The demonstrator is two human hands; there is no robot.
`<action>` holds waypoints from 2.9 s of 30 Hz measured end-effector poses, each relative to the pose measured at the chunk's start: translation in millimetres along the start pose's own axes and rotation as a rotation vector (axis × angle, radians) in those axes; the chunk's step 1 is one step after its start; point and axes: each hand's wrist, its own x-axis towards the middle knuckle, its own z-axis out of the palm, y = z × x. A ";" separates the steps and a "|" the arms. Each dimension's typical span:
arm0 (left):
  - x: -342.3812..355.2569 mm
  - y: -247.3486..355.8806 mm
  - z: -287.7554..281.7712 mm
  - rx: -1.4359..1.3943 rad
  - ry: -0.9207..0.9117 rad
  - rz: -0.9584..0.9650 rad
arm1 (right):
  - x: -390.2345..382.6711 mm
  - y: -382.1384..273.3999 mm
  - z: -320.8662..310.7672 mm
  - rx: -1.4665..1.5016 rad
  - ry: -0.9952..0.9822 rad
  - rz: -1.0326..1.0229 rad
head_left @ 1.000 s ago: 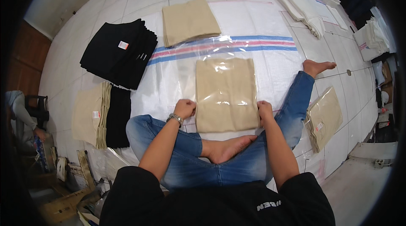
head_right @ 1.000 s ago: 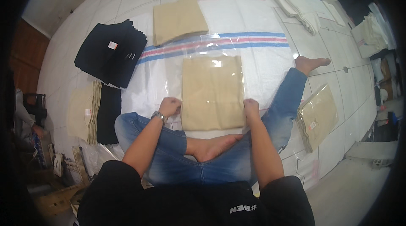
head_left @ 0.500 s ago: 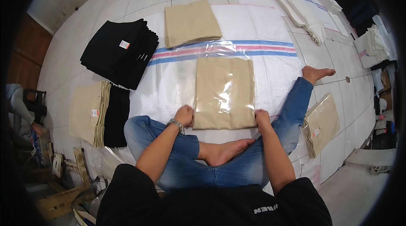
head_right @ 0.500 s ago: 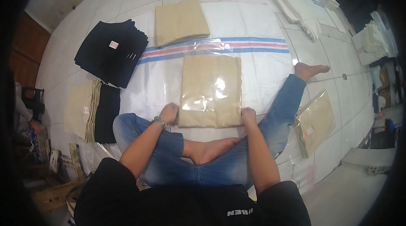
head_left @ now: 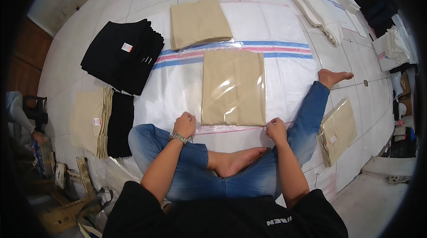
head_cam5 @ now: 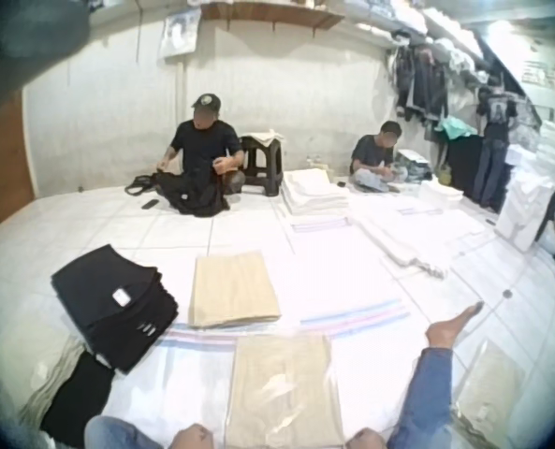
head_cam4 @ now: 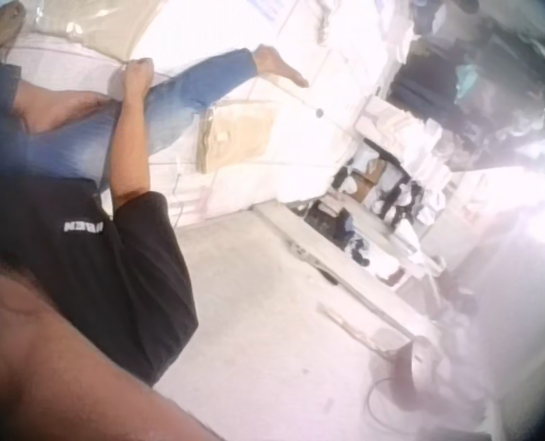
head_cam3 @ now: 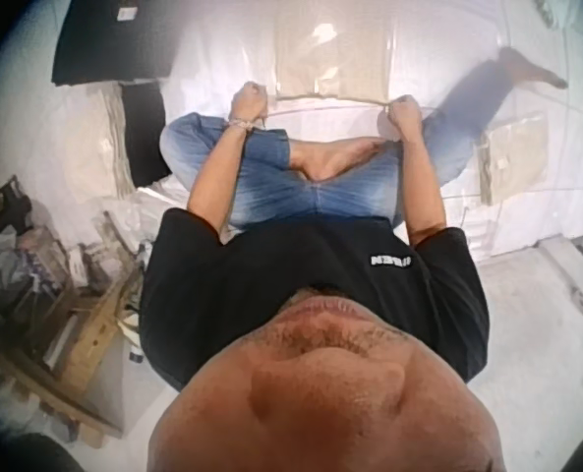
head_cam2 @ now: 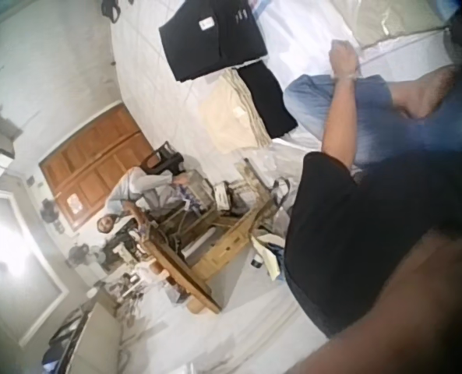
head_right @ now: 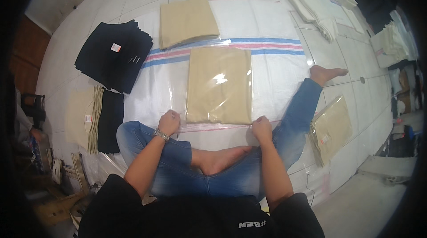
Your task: The person takes a folded beige shirt from a stack, places it into a clear plastic bag, presses down on the bag to remove air, and then sets the packaged shirt aside.
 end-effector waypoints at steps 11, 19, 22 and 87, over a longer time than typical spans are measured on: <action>2.9 -15.8 48.8 -0.020 0.028 0.180 | 45.4 56.2 22.6 -0.005 -0.027 -0.182; 16.6 -18.1 46.4 -0.036 0.148 0.215 | 10.6 3.9 10.7 0.217 -0.183 0.007; 5.4 3.5 46.0 -0.057 0.191 0.239 | 14.9 1.7 10.0 0.493 -0.109 -0.029; 13.4 18.6 32.0 0.269 0.534 0.511 | 15.4 -20.0 19.1 -0.140 0.357 -0.476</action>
